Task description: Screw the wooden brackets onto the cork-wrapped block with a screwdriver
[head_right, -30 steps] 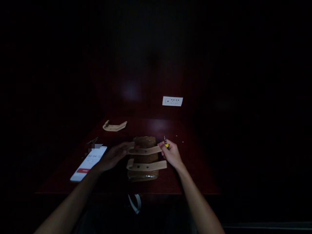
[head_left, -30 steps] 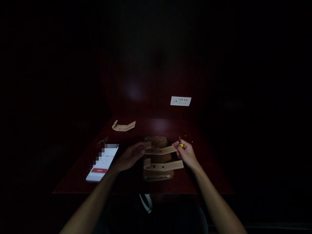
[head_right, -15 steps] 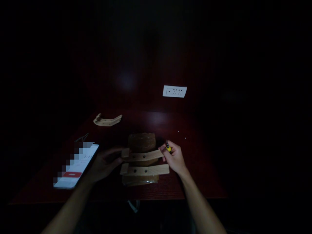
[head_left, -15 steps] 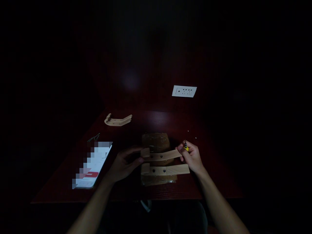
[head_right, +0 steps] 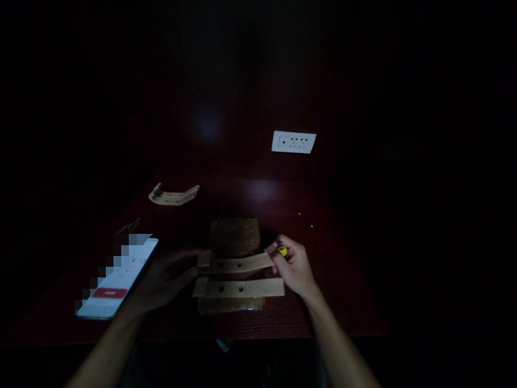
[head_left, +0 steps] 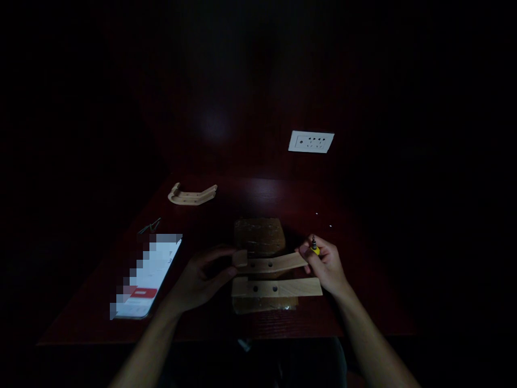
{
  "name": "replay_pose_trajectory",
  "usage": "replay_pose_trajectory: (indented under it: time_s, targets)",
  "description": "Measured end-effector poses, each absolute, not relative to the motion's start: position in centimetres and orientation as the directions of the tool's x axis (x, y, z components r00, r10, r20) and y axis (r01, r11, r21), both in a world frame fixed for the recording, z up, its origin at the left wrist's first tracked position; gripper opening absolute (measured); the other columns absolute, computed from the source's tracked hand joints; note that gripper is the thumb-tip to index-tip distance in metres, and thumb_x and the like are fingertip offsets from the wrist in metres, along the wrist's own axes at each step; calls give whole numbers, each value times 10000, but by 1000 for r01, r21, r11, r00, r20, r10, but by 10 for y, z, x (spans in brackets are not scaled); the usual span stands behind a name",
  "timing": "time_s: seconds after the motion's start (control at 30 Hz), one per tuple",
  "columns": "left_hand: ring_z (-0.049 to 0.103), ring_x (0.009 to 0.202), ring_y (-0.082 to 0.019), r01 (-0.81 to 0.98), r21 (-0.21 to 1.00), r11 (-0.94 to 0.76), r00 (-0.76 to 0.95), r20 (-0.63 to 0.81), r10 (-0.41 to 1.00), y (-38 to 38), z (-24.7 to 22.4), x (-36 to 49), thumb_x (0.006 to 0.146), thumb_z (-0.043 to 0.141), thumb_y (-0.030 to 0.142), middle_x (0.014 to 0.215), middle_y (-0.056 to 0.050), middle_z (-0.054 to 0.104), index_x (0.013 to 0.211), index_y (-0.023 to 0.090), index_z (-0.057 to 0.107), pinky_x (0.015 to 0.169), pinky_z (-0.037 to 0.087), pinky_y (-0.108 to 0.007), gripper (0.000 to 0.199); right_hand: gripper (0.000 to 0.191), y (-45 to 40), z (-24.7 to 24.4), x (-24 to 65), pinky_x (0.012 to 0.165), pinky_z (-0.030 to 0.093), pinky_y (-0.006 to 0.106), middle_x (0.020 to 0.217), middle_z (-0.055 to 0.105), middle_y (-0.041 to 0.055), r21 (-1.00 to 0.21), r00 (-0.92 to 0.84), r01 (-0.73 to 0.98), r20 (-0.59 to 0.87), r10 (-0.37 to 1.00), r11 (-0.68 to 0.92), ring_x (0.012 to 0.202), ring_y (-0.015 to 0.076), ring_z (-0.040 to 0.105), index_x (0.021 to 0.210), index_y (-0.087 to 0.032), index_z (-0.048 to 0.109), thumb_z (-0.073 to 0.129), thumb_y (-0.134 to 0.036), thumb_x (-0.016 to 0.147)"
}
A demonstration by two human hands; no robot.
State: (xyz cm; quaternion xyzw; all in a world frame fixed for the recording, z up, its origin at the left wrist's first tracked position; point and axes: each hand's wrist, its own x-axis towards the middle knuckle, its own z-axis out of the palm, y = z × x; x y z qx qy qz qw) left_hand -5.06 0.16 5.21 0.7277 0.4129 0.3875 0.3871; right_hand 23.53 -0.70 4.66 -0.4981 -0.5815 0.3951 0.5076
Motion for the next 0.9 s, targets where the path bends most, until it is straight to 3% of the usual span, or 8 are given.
replay_pose_trajectory:
  time_s: [0.53, 0.73, 0.9]
  targets:
    - [618, 1046, -233, 367, 851, -376, 367, 239, 899, 0, 52, -53, 779, 647, 278, 1125, -70, 674, 1112, 241, 648, 909, 516, -345, 334, 294, -8, 48, 234, 401, 362, 208, 496, 492, -46, -961, 38, 226, 175, 984, 162, 378, 82, 454, 645, -203, 448, 544, -395, 847]
    - [628, 1040, -221, 354, 865, -355, 321, 244, 915, 3, 50, -52, 793, 643, 304, 1135, -55, 678, 1128, 241, 645, 910, 519, -327, 341, 280, -6, 59, 232, 486, 442, 226, 442, 506, -44, -954, 85, 209, 236, 968, 214, 421, 93, 474, 675, -199, 492, 551, -404, 856]
    - [650, 1000, -231, 365, 865, -343, 255, 261, 931, 4, 49, -50, 766, 667, 353, 1092, -53, 700, 1094, 222, 666, 904, 526, -350, 353, 324, -5, 57, 232, 324, 313, 196, 488, 550, -21, -980, 117, 122, 169, 979, 155, 343, 78, 408, 862, -169, 607, 542, -486, 839]
